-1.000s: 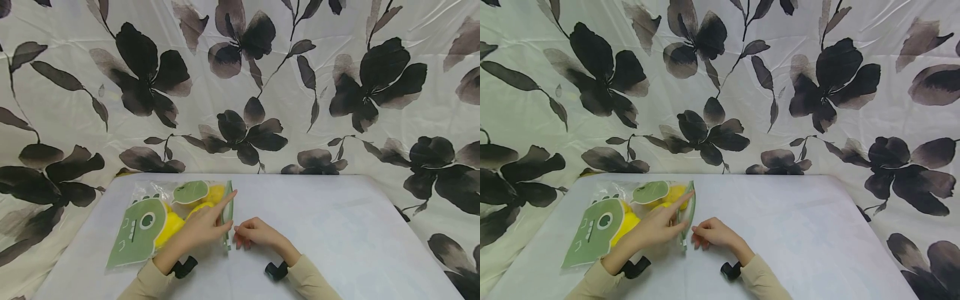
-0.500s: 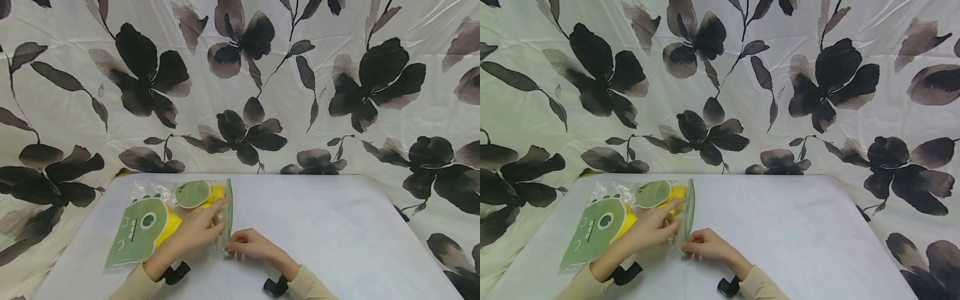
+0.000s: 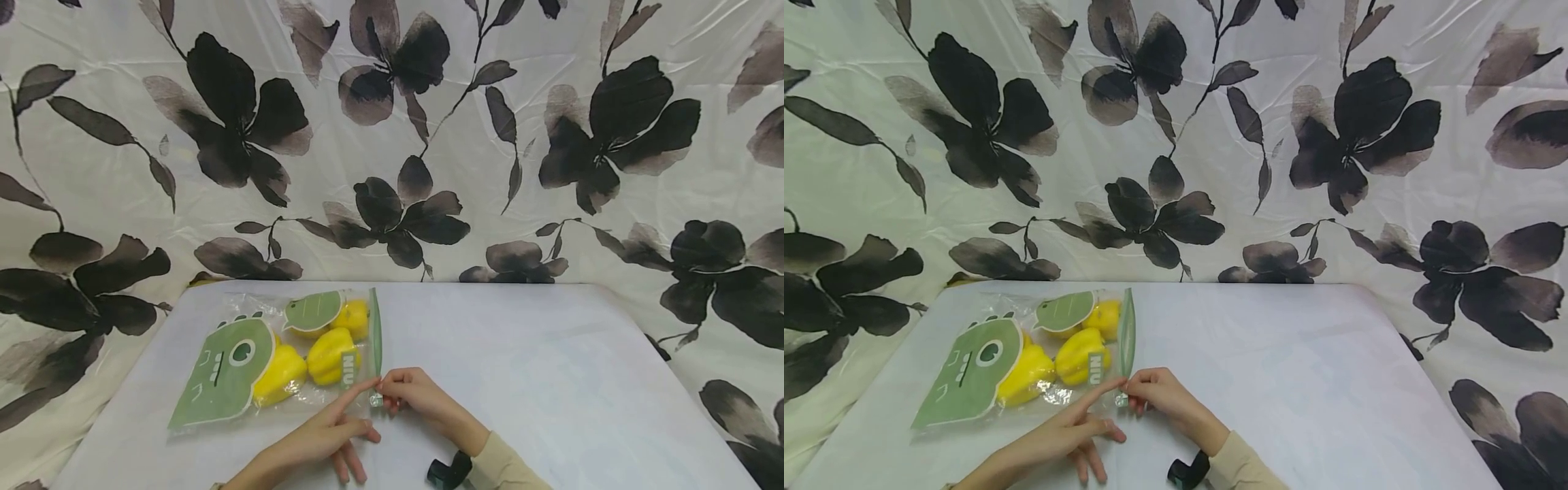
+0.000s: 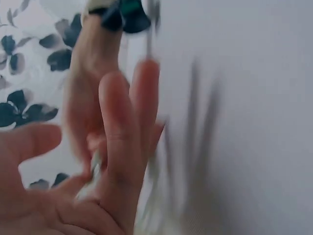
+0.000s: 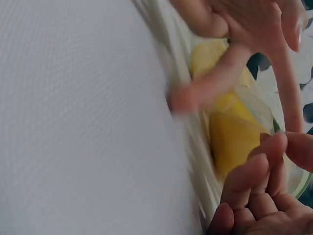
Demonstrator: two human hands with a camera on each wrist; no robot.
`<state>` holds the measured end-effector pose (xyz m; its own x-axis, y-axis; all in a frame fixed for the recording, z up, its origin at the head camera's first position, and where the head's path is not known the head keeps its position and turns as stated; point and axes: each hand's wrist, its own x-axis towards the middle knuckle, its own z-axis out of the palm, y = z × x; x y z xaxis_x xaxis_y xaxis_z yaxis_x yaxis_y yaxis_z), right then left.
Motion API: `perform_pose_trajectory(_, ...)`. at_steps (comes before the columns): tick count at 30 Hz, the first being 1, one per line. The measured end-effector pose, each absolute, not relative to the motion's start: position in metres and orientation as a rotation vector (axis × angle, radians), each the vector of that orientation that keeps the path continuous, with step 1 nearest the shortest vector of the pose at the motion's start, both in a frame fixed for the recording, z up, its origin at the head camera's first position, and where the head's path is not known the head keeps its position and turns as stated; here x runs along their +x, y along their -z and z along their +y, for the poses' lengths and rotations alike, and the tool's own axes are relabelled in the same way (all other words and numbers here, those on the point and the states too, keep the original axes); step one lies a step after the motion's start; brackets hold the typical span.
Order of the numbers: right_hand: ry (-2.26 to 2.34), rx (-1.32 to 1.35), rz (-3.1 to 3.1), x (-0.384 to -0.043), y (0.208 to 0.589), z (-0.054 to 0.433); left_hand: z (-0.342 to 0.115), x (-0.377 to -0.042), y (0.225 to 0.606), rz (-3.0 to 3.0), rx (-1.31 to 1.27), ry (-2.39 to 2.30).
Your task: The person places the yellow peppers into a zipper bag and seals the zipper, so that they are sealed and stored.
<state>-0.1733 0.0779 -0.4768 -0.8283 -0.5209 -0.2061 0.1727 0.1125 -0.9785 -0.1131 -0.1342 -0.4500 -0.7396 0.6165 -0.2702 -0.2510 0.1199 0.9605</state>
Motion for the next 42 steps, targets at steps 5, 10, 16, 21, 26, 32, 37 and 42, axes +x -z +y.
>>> perform_pose_trajectory(5, 1.858, -0.287, 1.834, -0.175, 0.479, 0.076, -0.120, -0.116, 0.460, 1.582, 0.209, -1.980)
perform_pose_trajectory(10, 1.912, -0.273, 1.816, -0.174, 0.481, 0.072, -0.104, -0.121, 0.471, 1.600, -0.052, -2.283)
perform_pose_trajectory(16, 1.915, -0.276, 1.839, -0.172, 0.481, 0.070, -0.097, -0.125, 0.486, 1.596, -0.193, -2.483)
perform_pose_trajectory(21, 1.892, -0.309, 1.845, -0.170, 0.481, 0.071, -0.099, -0.126, 0.493, 1.571, -0.206, -2.527)
perform_pose_trajectory(26, 1.877, -0.369, 1.863, -0.168, 0.481, 0.072, -0.101, -0.125, 0.495, 1.584, -0.183, -2.526)
perform_pose_trajectory(32, 1.875, -0.338, 1.906, -0.168, 0.479, 0.070, -0.100, -0.125, 0.495, 1.621, -0.160, -2.525)
perform_pose_trajectory(37, 1.883, -0.307, 1.992, -0.172, 0.472, 0.067, -0.099, -0.123, 0.493, 1.668, -0.137, -2.527)
perform_pose_trajectory(42, 1.897, -0.244, 2.064, -0.184, 0.469, 0.062, -0.100, -0.122, 0.493, 1.651, -0.149, -2.526)
